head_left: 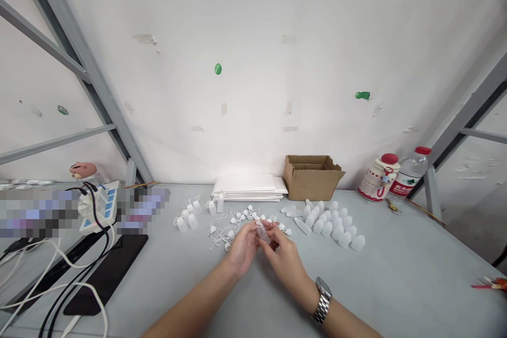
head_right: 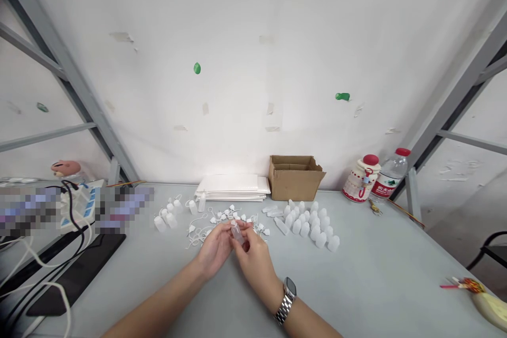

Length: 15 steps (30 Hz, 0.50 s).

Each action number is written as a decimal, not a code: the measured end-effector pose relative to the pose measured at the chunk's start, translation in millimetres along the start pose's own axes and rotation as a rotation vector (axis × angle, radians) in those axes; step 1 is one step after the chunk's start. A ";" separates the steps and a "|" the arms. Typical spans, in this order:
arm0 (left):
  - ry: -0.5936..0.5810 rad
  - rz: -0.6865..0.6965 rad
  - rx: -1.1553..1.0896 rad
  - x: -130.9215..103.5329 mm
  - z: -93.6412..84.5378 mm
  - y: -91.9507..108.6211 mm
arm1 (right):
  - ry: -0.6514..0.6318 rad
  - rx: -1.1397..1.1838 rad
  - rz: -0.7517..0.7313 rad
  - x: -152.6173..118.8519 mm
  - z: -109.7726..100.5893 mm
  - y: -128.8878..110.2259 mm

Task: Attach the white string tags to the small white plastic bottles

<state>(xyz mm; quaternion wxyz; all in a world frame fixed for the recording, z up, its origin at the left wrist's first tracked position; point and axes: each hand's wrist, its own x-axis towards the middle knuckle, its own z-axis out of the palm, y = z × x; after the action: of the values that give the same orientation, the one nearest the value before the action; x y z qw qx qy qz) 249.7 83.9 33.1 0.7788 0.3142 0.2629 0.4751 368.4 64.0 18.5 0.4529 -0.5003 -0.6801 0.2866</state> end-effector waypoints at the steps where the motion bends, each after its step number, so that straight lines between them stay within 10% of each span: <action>1: -0.001 0.000 -0.012 0.1 0.2 0.0 | -0.011 0.054 0.029 0.4 -0.2 -1.2; 15: 0.050 -0.049 -0.054 4.9 -1.8 -4.7 | -0.172 0.735 0.359 12.6 0.1 -0.9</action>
<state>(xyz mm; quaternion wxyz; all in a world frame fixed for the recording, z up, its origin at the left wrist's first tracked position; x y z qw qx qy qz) 253.0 87.1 27.9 0.7914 0.2746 0.2772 0.4705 366.8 75.5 23.3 0.4859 -0.3901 -0.4698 0.6253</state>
